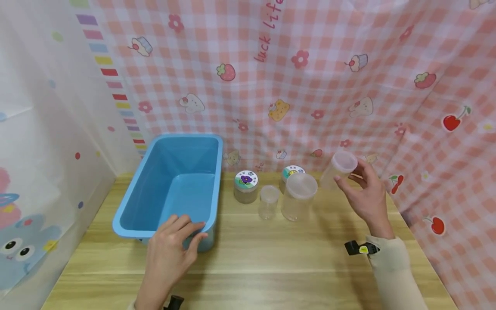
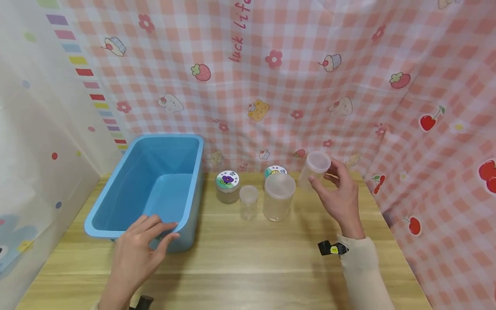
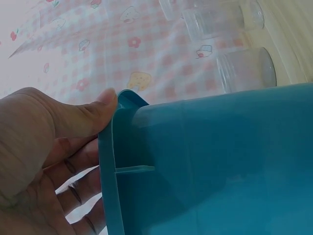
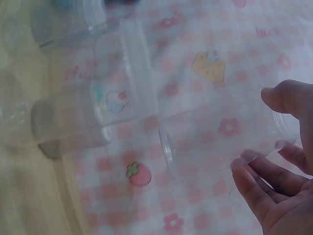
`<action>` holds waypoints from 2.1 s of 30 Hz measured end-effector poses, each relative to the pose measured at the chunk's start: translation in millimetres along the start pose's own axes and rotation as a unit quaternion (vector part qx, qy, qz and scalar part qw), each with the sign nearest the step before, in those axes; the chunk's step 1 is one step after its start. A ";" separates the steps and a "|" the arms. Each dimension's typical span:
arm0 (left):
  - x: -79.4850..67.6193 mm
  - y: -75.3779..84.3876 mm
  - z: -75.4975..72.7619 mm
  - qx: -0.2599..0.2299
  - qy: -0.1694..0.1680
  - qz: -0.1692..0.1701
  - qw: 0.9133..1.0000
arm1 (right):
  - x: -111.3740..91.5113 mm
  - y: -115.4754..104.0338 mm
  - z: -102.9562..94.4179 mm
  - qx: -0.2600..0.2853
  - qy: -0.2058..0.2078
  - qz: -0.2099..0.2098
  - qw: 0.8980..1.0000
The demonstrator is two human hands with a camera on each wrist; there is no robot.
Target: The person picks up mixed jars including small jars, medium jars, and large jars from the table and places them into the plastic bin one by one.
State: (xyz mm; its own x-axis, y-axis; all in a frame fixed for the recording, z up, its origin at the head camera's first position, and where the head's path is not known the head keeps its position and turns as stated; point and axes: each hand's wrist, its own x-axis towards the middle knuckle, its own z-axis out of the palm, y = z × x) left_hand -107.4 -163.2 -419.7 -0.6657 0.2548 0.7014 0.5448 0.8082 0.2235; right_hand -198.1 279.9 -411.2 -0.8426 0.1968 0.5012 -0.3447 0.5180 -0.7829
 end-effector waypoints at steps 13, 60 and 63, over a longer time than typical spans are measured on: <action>-3.1 -0.9 -0.2 0.001 -0.005 0.002 1.000 | 2.7 -34.0 26.2 0.011 -0.055 -0.070 0.996; -3.4 -1.0 1.8 0.002 0.002 -0.005 1.000 | 13.3 -149.2 151.4 0.062 -0.243 -0.192 0.949; -2.9 -1.0 1.9 0.001 0.004 -0.004 1.000 | 16.0 -155.7 157.0 0.054 -0.252 -0.210 0.943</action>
State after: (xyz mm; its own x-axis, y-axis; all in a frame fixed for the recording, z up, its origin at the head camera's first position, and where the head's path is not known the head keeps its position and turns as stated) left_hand -107.0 -163.8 -423.2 -0.6663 0.2435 0.7048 0.5380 0.8115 0.2283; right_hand -222.8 71.6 -339.3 -0.7022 -0.4424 0.5578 -0.7094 0.3684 -0.6009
